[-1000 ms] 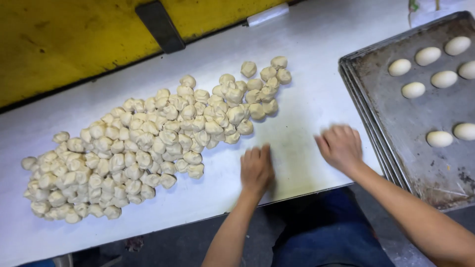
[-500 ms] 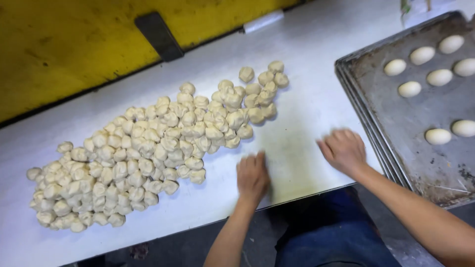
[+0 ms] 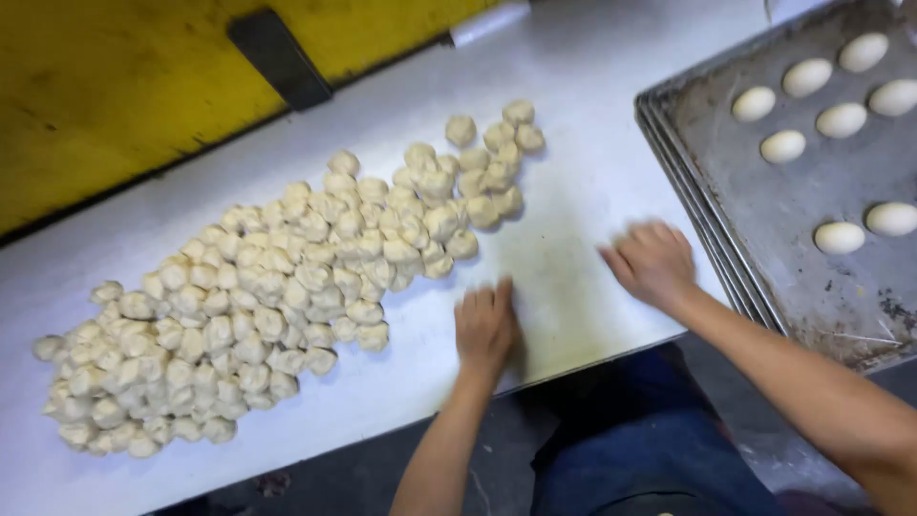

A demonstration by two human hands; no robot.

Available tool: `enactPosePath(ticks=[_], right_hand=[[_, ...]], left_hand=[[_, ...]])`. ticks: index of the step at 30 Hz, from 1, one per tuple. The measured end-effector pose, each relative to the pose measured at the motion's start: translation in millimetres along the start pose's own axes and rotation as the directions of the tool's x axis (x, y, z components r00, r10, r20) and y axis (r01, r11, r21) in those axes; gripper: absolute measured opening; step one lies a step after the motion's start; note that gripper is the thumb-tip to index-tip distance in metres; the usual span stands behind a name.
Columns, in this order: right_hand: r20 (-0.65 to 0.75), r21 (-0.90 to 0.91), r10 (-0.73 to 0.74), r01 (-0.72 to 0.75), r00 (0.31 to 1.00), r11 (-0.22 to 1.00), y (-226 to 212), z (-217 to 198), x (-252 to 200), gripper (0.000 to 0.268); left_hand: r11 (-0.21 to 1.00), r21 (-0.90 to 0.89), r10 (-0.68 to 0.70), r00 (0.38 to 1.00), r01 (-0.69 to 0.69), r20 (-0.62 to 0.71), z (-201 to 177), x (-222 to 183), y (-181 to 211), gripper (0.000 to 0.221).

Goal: Shaping small pieces of dough into round rolls and arranging them on a baking tray.

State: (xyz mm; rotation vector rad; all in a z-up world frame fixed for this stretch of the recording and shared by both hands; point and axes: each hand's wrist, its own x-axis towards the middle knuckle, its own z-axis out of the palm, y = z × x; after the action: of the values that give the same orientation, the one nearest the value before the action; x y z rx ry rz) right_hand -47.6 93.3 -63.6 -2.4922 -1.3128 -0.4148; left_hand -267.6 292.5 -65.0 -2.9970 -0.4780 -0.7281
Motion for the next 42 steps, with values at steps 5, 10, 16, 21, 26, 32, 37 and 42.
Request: enactPosePath(ticks=[5, 10, 16, 21, 26, 32, 37, 42], right_hand=[[-0.144, 0.109, -0.069, 0.085, 0.987, 0.990, -26, 31, 60, 0.046], [0.125, 0.316, -0.073, 0.030, 0.989, 0.948, -17, -36, -25, 0.037], [-0.046, 0.077, -0.059, 0.063, 0.997, 0.995, -10, 23, 26, 0.046], [0.148, 0.299, -0.134, 0.085, 0.980, 0.950, -17, -8, 10, 0.032], [0.051, 0.257, -0.121, 0.104, 0.991, 0.961, 3, -18, 0, 0.040], [-0.034, 0.264, -0.147, 0.151, 0.989, 0.953, -14, -4, 27, 0.042], [0.100, 0.443, -0.095, 0.041, 0.990, 0.896, 9, -43, -32, 0.039], [-0.160, 0.126, -0.166, 0.187, 0.973, 0.974, -5, 22, 35, 0.023]], left_hand=[[0.995, -0.009, -0.097, 0.978, 0.097, -0.182, 30, 67, 25, 0.023], [0.914, -0.369, -0.140, 0.985, 0.167, 0.099, -33, -19, 20, 0.030], [0.999, 0.000, -0.053, 0.998, 0.053, -0.035, 21, 37, 8, 0.025], [0.883, -0.428, -0.201, 0.979, 0.195, 0.032, -23, 29, 28, 0.029], [0.977, -0.211, 0.025, 0.999, -0.032, -0.037, -15, 17, -4, 0.025], [0.970, -0.241, -0.082, 0.982, 0.039, -0.169, -4, 48, 24, 0.027], [0.924, -0.382, -0.007, 1.000, 0.015, 0.024, -42, 7, 7, 0.023], [0.988, -0.104, 0.095, 0.981, -0.114, -0.172, 18, 72, 13, 0.017]])
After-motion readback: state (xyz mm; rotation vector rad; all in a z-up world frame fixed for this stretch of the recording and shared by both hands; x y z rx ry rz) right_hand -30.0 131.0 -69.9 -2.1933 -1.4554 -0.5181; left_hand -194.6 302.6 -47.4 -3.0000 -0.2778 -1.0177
